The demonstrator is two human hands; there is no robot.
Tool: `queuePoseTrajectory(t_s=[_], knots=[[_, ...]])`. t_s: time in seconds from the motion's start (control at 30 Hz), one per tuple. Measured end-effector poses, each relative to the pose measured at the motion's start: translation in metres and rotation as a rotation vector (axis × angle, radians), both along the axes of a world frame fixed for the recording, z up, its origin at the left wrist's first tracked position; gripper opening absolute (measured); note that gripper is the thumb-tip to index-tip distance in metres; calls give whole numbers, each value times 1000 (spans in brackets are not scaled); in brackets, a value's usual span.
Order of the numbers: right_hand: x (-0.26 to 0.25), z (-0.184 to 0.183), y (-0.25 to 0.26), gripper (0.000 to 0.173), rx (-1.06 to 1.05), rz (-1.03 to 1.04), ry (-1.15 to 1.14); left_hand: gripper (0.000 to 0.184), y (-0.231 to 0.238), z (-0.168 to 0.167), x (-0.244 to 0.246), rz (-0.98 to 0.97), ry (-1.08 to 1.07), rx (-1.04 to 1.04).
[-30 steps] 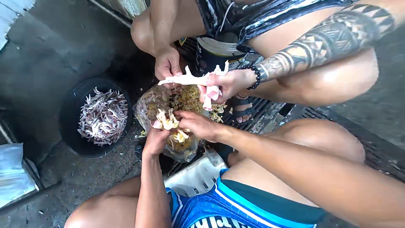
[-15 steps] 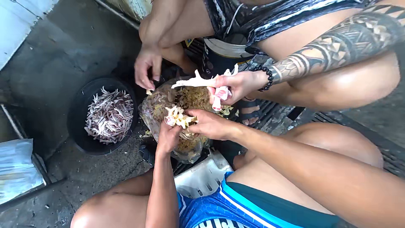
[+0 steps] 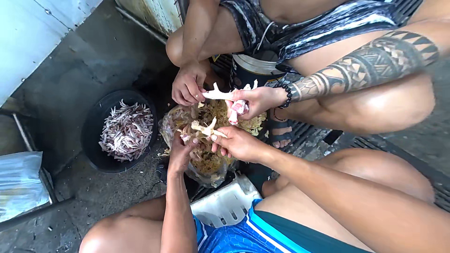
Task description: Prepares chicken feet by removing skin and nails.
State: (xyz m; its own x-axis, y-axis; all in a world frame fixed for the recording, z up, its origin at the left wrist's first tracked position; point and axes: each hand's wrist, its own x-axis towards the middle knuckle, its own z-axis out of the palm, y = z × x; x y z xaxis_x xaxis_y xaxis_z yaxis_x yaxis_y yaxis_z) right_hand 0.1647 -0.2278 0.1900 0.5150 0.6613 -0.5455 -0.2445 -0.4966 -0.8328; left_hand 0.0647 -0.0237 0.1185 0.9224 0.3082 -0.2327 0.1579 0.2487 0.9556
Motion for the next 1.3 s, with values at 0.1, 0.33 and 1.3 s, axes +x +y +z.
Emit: queuePoseTrajectory(t_s=[0.1, 0.33, 1.3], knots=[[-3, -3, -5, 31, 101, -7, 98, 70, -8, -1, 3, 113, 1, -71], [-8, -2, -11, 29, 230, 23, 105, 33, -17, 11, 3, 145, -188, -380], [-24, 9, -16, 36, 234, 84, -404, 26, -6, 25, -2, -33, 233, 161]])
